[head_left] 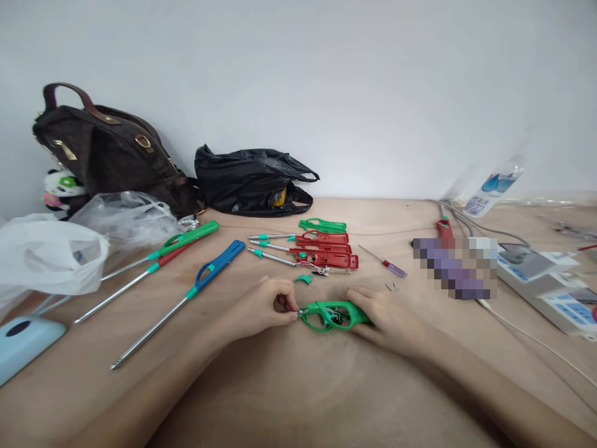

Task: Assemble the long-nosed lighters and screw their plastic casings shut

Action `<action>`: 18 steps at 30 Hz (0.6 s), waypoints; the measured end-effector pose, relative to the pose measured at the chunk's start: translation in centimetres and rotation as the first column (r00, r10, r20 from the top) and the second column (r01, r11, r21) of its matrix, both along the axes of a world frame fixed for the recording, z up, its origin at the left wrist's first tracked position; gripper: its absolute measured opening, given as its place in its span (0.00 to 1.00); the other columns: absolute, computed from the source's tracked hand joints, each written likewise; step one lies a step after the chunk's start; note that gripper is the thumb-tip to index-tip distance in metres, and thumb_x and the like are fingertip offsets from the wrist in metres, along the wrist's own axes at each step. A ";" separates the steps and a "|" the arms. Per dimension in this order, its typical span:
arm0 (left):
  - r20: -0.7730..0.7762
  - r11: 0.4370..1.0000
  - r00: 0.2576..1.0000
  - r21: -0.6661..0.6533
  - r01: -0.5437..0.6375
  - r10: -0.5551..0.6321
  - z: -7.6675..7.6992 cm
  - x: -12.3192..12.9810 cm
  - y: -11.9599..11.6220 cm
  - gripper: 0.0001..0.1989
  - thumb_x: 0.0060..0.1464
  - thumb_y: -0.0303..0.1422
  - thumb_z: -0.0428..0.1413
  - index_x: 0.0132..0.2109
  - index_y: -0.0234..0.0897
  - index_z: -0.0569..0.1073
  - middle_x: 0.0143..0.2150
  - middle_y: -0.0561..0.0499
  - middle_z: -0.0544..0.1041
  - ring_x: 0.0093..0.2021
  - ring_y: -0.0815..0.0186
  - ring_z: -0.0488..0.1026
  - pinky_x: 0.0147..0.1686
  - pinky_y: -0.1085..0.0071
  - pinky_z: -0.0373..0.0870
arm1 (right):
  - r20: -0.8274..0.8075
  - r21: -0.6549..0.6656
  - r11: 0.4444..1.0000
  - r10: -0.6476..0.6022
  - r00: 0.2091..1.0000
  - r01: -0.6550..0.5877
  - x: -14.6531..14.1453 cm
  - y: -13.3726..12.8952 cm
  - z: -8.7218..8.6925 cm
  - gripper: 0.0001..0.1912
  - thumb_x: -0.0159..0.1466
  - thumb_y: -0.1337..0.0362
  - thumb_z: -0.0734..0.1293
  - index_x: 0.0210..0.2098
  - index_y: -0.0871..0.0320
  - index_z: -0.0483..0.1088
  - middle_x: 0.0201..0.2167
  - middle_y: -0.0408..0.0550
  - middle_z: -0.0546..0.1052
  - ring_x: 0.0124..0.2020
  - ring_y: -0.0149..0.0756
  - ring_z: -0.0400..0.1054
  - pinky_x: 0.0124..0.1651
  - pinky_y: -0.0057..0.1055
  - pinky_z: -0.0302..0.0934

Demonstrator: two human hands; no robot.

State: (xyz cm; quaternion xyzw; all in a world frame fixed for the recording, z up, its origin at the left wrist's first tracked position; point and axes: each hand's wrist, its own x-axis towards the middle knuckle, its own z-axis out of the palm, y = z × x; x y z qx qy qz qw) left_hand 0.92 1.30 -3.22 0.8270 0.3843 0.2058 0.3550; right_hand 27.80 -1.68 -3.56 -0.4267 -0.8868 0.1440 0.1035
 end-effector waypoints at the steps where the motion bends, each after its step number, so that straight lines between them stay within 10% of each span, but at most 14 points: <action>1: -0.006 1.000 1.000 -0.002 0.000 0.000 0.1 0.0 0.0 0.05 0.48 0.30 0.58 0.27 0.36 0.71 0.29 0.53 0.75 0.31 0.67 0.70 0.30 0.73 0.64 | -0.020 -0.010 1.000 -0.002 1.000 0.002 0.1 0.1 -0.1 0.08 0.60 0.69 0.64 0.41 0.58 0.67 0.40 0.51 0.76 0.39 0.42 0.71 0.37 0.33 0.60; 18: -0.080 0.998 0.997 0.069 0.013 -0.007 -0.1 -0.1 -0.1 0.05 0.51 0.30 0.56 0.28 0.37 0.69 0.30 0.56 0.74 0.33 0.67 0.70 0.37 0.70 0.63 | -0.082 -0.163 0.981 -0.118 0.990 0.103 0.0 0.7 0.1 0.13 0.56 0.73 0.63 0.40 0.57 0.71 0.35 0.47 0.78 0.34 0.38 0.70 0.35 0.30 0.58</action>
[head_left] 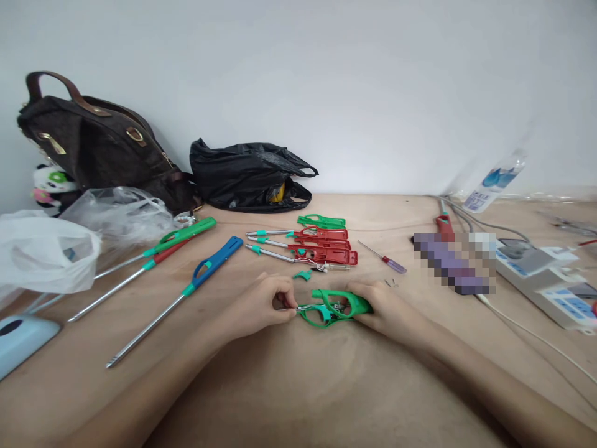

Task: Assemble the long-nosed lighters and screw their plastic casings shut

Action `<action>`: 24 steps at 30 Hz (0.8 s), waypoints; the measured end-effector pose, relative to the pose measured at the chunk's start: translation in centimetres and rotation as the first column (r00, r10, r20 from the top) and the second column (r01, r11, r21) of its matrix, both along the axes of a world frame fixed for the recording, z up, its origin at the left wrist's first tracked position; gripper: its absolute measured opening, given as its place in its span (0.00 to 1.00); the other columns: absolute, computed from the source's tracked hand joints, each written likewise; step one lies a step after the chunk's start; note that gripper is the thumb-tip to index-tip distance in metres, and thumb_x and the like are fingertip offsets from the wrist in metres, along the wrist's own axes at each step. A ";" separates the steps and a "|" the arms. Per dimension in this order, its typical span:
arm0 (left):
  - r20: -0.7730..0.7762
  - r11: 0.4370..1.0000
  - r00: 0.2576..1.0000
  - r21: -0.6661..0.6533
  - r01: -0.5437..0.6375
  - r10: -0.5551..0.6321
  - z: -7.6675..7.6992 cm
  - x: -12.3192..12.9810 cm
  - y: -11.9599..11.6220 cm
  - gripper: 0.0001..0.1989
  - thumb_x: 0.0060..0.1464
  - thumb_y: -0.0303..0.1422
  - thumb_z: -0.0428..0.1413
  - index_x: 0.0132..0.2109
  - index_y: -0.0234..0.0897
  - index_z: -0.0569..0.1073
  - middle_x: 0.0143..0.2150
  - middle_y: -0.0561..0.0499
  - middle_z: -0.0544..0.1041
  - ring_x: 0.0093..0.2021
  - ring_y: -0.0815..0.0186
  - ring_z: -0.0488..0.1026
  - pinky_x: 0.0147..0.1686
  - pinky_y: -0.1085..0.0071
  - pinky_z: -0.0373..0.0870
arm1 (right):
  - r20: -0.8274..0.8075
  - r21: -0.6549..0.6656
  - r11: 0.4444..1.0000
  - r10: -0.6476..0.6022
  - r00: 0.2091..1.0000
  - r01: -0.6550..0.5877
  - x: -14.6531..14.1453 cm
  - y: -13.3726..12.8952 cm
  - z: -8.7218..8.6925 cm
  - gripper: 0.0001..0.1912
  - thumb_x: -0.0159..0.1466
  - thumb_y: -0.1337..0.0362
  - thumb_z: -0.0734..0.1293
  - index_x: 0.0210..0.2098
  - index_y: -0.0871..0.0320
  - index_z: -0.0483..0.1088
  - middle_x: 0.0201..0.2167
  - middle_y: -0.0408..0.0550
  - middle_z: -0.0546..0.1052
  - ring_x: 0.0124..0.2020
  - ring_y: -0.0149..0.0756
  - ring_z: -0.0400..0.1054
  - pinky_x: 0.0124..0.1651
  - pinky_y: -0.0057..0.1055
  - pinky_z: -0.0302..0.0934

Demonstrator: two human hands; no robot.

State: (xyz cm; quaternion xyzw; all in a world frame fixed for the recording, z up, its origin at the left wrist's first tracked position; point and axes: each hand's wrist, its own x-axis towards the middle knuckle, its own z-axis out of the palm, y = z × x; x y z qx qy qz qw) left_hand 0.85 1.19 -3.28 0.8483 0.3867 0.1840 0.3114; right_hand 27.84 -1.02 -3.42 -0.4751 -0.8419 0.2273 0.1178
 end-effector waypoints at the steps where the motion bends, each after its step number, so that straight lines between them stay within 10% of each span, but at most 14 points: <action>1: -0.025 1.000 1.000 0.017 -0.008 0.008 0.1 0.1 -0.1 0.06 0.51 0.30 0.56 0.27 0.37 0.68 0.30 0.56 0.74 0.34 0.66 0.70 0.40 0.68 0.62 | 0.005 -0.003 1.000 0.002 1.000 -0.002 0.1 0.0 0.0 0.13 0.57 0.73 0.63 0.40 0.57 0.71 0.36 0.47 0.78 0.35 0.39 0.71 0.35 0.31 0.58; 16: -0.065 0.999 0.997 -0.017 -0.036 0.035 0.6 0.3 -0.3 0.07 0.51 0.31 0.56 0.27 0.37 0.67 0.32 0.56 0.76 0.36 0.66 0.71 0.46 0.64 0.59 | -0.101 0.056 0.998 0.039 0.994 -0.033 -0.1 -0.4 0.3 0.21 0.60 0.63 0.68 0.51 0.54 0.62 0.51 0.52 0.75 0.47 0.45 0.72 0.43 0.38 0.66; 24: -0.094 0.999 0.995 0.005 -0.038 0.038 0.8 0.4 -0.4 0.04 0.48 0.26 0.56 0.28 0.37 0.68 0.33 0.57 0.76 0.37 0.66 0.71 0.48 0.64 0.58 | 0.136 0.304 0.940 0.119 0.983 -0.156 -1.3 -1.3 0.6 0.14 0.64 0.58 0.67 0.44 0.58 0.63 0.43 0.54 0.75 0.41 0.45 0.73 0.35 0.36 0.67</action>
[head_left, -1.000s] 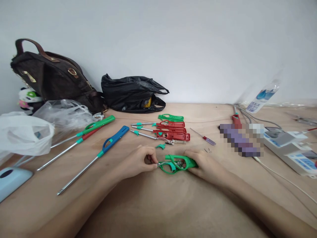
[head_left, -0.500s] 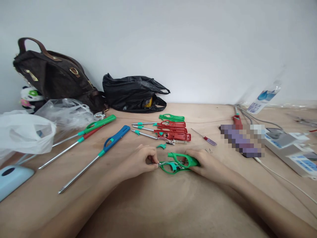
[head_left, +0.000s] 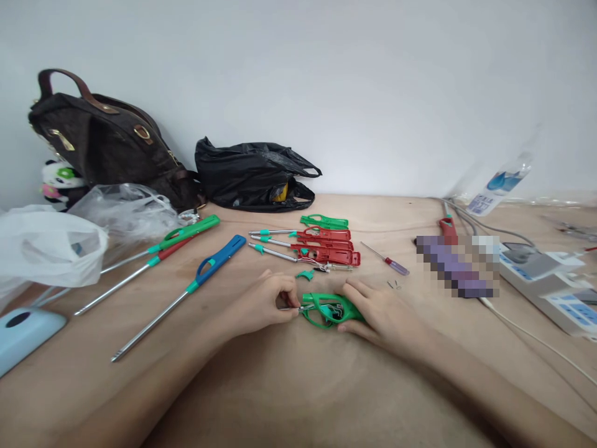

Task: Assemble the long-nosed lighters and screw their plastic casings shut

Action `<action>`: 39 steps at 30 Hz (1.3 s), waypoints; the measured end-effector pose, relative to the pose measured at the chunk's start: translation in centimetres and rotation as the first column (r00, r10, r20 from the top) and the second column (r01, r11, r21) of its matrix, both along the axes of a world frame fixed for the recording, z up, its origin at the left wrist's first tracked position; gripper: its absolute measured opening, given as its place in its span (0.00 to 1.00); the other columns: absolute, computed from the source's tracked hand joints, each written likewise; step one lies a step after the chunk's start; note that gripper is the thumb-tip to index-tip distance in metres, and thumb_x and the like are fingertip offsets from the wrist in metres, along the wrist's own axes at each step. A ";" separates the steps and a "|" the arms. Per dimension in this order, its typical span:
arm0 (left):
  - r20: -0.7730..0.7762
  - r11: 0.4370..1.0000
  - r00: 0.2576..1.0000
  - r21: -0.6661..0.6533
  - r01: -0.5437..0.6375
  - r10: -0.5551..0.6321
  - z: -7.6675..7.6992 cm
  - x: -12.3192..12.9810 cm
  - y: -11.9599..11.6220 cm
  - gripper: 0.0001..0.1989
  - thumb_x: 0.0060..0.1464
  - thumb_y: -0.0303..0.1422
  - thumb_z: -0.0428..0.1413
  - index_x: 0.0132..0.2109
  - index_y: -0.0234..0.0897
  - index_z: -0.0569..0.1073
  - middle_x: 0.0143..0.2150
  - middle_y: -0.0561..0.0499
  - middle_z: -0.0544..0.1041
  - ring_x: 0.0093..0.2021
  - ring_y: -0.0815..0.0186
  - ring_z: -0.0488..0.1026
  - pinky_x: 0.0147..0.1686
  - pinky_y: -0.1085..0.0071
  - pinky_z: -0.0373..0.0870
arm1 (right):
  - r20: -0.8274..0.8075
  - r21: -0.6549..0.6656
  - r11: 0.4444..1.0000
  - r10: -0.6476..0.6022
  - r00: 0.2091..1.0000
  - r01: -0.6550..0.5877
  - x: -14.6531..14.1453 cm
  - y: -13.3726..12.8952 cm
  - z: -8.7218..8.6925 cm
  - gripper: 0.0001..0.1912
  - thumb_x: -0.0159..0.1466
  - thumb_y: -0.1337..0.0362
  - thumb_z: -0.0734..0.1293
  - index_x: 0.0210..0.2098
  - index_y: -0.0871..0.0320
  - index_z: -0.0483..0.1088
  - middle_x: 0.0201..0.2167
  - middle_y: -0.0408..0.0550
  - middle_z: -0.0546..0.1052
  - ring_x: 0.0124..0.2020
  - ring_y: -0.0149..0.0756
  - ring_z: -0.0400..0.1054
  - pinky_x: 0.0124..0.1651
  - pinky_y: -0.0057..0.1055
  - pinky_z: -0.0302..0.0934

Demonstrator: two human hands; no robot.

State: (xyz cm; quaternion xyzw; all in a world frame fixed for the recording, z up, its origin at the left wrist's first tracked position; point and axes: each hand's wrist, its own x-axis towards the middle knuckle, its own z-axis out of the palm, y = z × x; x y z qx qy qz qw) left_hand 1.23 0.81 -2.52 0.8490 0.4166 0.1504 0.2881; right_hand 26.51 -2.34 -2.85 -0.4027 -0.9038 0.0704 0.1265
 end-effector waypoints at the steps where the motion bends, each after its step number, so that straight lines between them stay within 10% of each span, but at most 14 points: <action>1: -0.021 1.000 1.000 0.007 -0.006 0.006 0.1 0.1 -0.1 0.04 0.47 0.26 0.55 0.28 0.37 0.67 0.33 0.58 0.76 0.37 0.66 0.71 0.47 0.64 0.58 | 0.027 0.040 0.999 0.013 1.000 -0.014 -0.1 0.0 -0.2 0.14 0.64 0.57 0.67 0.44 0.58 0.64 0.43 0.54 0.74 0.40 0.45 0.73 0.34 0.35 0.67; 17: -0.227 0.976 0.974 0.214 0.044 0.006 -0.4 0.4 -0.6 0.07 0.41 0.23 0.51 0.31 0.37 0.67 0.34 0.55 0.74 0.36 0.64 0.68 0.38 0.67 0.52 | 0.103 0.257 0.960 0.089 0.991 -0.113 -1.0 0.5 -1.9 0.15 0.66 0.53 0.64 0.39 0.59 0.68 0.39 0.53 0.73 0.38 0.43 0.70 0.34 0.37 0.67; 39: -0.229 0.967 0.973 0.252 0.030 0.030 -0.7 0.7 -0.9 0.09 0.40 0.20 0.50 0.30 0.37 0.66 0.34 0.55 0.74 0.39 0.62 0.68 0.37 0.66 0.49 | 0.010 0.143 0.988 0.059 0.998 -0.060 -1.0 0.3 -2.3 0.12 0.63 0.60 0.68 0.43 0.62 0.69 0.43 0.56 0.70 0.47 0.49 0.66 0.45 0.45 0.67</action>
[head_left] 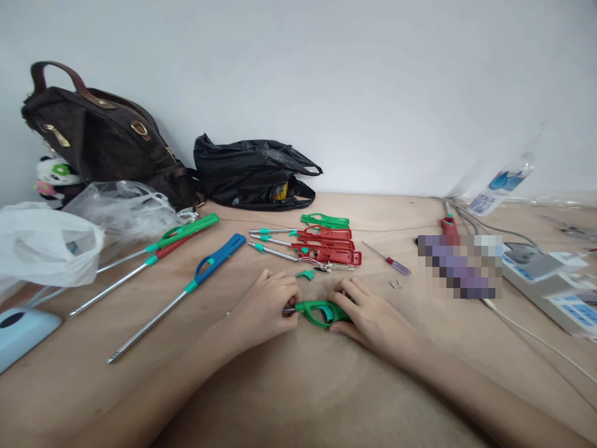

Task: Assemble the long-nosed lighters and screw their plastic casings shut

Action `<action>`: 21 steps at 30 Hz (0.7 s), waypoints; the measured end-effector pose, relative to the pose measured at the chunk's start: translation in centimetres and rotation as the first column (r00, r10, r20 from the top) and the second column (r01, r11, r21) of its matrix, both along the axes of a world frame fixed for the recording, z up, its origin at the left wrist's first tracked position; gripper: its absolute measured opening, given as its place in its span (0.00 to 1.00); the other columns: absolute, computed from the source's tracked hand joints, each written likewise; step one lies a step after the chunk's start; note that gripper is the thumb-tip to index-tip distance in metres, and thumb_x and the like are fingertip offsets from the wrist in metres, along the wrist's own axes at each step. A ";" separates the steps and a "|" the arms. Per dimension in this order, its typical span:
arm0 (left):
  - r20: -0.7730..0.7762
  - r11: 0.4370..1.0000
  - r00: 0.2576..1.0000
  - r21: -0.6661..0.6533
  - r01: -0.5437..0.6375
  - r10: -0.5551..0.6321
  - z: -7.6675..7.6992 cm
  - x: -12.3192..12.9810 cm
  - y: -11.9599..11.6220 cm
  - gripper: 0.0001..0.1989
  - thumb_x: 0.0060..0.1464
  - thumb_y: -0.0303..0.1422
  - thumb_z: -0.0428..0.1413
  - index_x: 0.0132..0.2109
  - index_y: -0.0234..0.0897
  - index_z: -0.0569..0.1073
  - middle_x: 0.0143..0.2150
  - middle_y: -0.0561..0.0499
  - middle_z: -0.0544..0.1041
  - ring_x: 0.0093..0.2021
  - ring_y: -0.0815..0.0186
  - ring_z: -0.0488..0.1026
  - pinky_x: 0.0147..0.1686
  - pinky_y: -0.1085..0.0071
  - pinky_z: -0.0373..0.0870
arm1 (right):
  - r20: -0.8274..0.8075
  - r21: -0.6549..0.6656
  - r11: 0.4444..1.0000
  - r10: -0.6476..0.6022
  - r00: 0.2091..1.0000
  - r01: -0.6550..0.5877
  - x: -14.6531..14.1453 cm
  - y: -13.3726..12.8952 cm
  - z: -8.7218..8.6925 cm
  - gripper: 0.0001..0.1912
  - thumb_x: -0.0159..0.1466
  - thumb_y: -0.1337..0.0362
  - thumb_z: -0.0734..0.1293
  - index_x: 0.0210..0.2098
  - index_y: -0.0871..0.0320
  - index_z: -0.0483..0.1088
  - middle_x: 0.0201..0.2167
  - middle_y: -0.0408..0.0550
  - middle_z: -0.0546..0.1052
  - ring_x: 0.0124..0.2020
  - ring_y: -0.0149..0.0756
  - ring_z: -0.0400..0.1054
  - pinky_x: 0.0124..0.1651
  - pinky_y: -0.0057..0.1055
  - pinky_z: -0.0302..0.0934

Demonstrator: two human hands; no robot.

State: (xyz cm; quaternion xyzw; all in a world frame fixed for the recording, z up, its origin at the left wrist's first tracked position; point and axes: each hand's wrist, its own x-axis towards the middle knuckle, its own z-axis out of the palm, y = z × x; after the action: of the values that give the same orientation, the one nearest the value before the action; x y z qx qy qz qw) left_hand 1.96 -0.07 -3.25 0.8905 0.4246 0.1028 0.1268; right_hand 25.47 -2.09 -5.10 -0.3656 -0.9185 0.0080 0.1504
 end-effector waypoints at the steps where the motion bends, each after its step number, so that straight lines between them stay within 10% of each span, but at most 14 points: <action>1: 0.002 1.000 1.000 -0.003 -0.004 0.004 0.0 0.0 0.0 0.09 0.40 0.20 0.50 0.30 0.37 0.66 0.34 0.55 0.74 0.39 0.62 0.68 0.37 0.66 0.49 | -0.001 -0.001 1.000 0.003 1.000 -0.003 0.0 0.0 0.0 0.12 0.63 0.60 0.68 0.43 0.62 0.69 0.43 0.57 0.70 0.46 0.49 0.66 0.45 0.45 0.67; 21: -0.098 0.991 0.989 0.060 0.121 -0.114 1.0 -0.6 -0.1 0.08 0.60 0.32 0.53 0.34 0.37 0.74 0.41 0.49 0.75 0.45 0.59 0.68 0.43 0.63 0.55 | -0.077 -0.141 0.990 0.007 0.997 -0.017 -0.1 0.0 0.1 0.18 0.64 0.61 0.67 0.53 0.59 0.69 0.46 0.56 0.71 0.49 0.47 0.66 0.49 0.45 0.67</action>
State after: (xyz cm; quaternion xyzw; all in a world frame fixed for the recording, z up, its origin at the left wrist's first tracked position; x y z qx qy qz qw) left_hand 1.38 -0.12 -2.24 0.9216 0.3733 0.0668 0.0829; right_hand 25.42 -2.13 -5.05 -0.3692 -0.9114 0.0879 0.1591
